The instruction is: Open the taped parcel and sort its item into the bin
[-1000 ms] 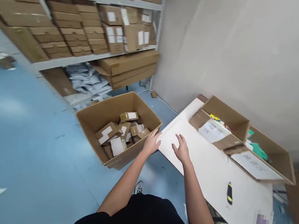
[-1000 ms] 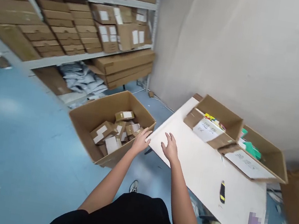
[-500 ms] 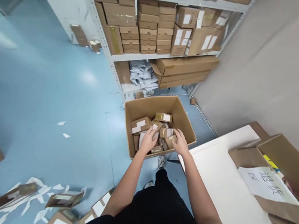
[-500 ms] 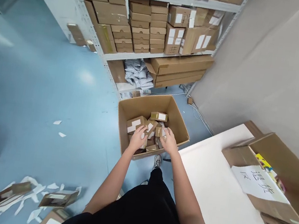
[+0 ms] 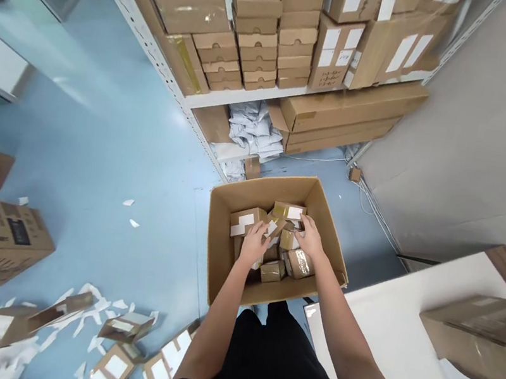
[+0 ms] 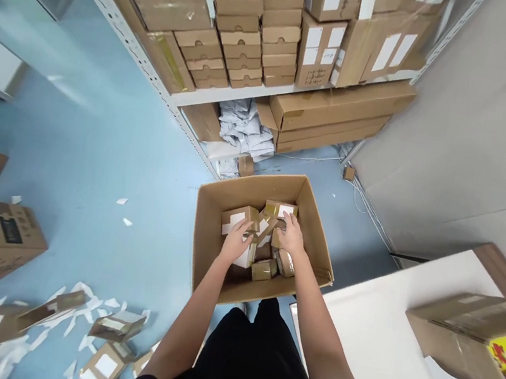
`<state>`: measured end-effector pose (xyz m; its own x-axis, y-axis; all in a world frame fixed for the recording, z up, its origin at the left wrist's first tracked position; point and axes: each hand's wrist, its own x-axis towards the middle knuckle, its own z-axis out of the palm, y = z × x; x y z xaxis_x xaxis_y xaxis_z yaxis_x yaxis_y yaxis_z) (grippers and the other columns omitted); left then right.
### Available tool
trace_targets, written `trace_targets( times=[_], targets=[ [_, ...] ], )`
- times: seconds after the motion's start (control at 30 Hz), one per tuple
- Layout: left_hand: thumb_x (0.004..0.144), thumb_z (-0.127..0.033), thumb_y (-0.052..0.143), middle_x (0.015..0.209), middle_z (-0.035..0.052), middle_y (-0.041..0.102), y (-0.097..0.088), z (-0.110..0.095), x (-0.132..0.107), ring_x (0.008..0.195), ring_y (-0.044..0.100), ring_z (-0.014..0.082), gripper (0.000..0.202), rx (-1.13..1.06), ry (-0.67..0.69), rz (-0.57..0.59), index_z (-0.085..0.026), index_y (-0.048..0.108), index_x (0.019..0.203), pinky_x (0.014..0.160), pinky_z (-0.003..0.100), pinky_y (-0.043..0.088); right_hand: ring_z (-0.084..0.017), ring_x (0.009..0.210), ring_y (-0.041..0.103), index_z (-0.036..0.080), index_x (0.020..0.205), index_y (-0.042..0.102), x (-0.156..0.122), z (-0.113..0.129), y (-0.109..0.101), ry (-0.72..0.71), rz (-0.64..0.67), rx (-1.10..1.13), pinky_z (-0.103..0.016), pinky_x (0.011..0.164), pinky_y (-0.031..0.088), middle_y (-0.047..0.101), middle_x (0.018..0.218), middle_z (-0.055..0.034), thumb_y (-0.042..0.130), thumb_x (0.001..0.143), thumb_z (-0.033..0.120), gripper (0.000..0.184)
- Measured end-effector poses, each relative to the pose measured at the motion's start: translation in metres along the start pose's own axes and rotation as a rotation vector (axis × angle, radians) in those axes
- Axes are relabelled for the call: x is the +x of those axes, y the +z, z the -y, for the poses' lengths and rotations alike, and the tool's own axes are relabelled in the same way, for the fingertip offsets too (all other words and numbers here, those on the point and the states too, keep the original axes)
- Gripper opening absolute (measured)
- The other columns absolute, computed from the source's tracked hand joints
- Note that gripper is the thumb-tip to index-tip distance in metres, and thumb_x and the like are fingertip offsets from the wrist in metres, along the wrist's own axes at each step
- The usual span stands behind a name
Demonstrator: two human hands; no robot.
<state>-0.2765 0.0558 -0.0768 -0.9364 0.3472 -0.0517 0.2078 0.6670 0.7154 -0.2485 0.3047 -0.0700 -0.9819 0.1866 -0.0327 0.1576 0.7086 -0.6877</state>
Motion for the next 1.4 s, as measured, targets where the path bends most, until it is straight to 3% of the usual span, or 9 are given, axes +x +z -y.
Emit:
trace_targets(
  times=[0.23,0.4,0.67,0.83,0.9,0.97,1.13,1.3,1.4],
  targets=[
    [0.095,-0.020,0.062,0.156,0.0103,0.054,0.024,0.051,0.022,0.146,0.049,0.0281,0.049,0.032,-0.080,0.080,-0.026,0.062,0.144,0.122,0.046,0.043,-0.031,0.146,0.047,0.023,0.159,0.044,0.035,-0.022,0.038,0.051,0.037,-0.055,-0.051,0.120,0.043,0.043,0.162,-0.0140,0.057,0.093,0.030,0.067],
    [0.096,-0.022,0.063,0.159,0.0088,0.052,0.057,0.087,0.061,0.145,0.051,0.0287,0.050,0.051,-0.087,0.210,-0.026,0.062,0.145,0.122,0.045,0.044,-0.034,0.148,0.044,0.022,0.159,0.044,0.062,-0.052,0.079,0.099,0.049,-0.108,-0.053,0.120,0.043,0.041,0.164,-0.0144,0.058,0.090,0.026,0.070],
    [0.094,-0.024,0.065,0.165,0.0113,0.045,0.153,0.122,0.179,0.146,0.050,0.0281,0.058,0.132,-0.042,0.470,-0.024,0.056,0.152,0.120,0.040,0.043,-0.033,0.139,0.053,0.020,0.159,0.044,0.113,-0.132,0.135,0.209,0.121,-0.165,-0.049,0.116,0.047,0.047,0.158,-0.0158,0.061,0.086,0.019,0.075],
    [0.091,-0.023,0.067,0.155,0.0139,0.057,0.216,0.129,0.249,0.135,0.060,0.0277,0.056,0.212,-0.058,0.568,-0.021,0.060,0.147,0.115,0.037,0.046,-0.035,0.138,0.054,0.015,0.158,0.045,0.119,-0.177,0.145,0.247,0.192,-0.219,-0.049,0.116,0.047,0.048,0.155,-0.0194,0.062,0.086,0.022,0.073],
    [0.091,-0.024,0.067,0.150,0.0134,0.061,0.239,0.131,0.268,0.133,0.061,0.0281,0.055,0.227,-0.061,0.606,-0.021,0.061,0.146,0.114,0.038,0.047,-0.035,0.138,0.054,0.016,0.157,0.045,0.120,-0.195,0.147,0.252,0.199,-0.220,-0.048,0.116,0.047,0.050,0.154,-0.0186,0.062,0.086,0.022,0.073],
    [0.090,-0.023,0.066,0.155,0.0142,0.057,0.260,0.137,0.282,0.137,0.057,0.0298,0.058,0.237,-0.045,0.595,-0.019,0.059,0.148,0.115,0.039,0.046,-0.033,0.137,0.054,0.018,0.158,0.045,0.122,-0.212,0.148,0.247,0.189,-0.210,-0.048,0.117,0.046,0.052,0.152,-0.0165,0.063,0.086,0.021,0.074],
    [0.088,-0.009,0.059,0.169,0.0127,0.038,0.293,0.169,0.293,0.155,0.031,0.0324,0.076,0.221,0.018,0.464,-0.017,0.042,0.161,0.127,0.047,0.031,-0.032,0.137,0.054,0.021,0.156,0.048,0.125,-0.254,0.157,0.268,0.195,-0.192,-0.047,0.119,0.044,0.053,0.151,-0.0137,0.062,0.087,0.020,0.070],
    [0.084,-0.013,0.070,0.159,0.0099,0.048,0.295,0.199,0.264,0.148,0.039,0.0336,0.072,0.177,0.047,0.370,-0.025,0.050,0.153,0.125,0.046,0.037,-0.034,0.138,0.053,0.021,0.158,0.046,0.136,-0.293,0.173,0.291,0.221,-0.162,-0.047,0.121,0.042,0.054,0.151,-0.0141,0.065,0.086,0.019,0.075],
    [0.083,-0.014,0.072,0.162,0.0086,0.043,0.290,0.216,0.233,0.145,0.044,0.0323,0.066,0.200,-0.025,0.324,-0.028,0.054,0.145,0.119,0.044,0.044,-0.034,0.139,0.053,0.020,0.162,0.041,0.151,-0.314,0.187,0.335,0.216,-0.120,-0.047,0.121,0.042,0.050,0.156,-0.0154,0.067,0.084,0.020,0.082]
  ],
)
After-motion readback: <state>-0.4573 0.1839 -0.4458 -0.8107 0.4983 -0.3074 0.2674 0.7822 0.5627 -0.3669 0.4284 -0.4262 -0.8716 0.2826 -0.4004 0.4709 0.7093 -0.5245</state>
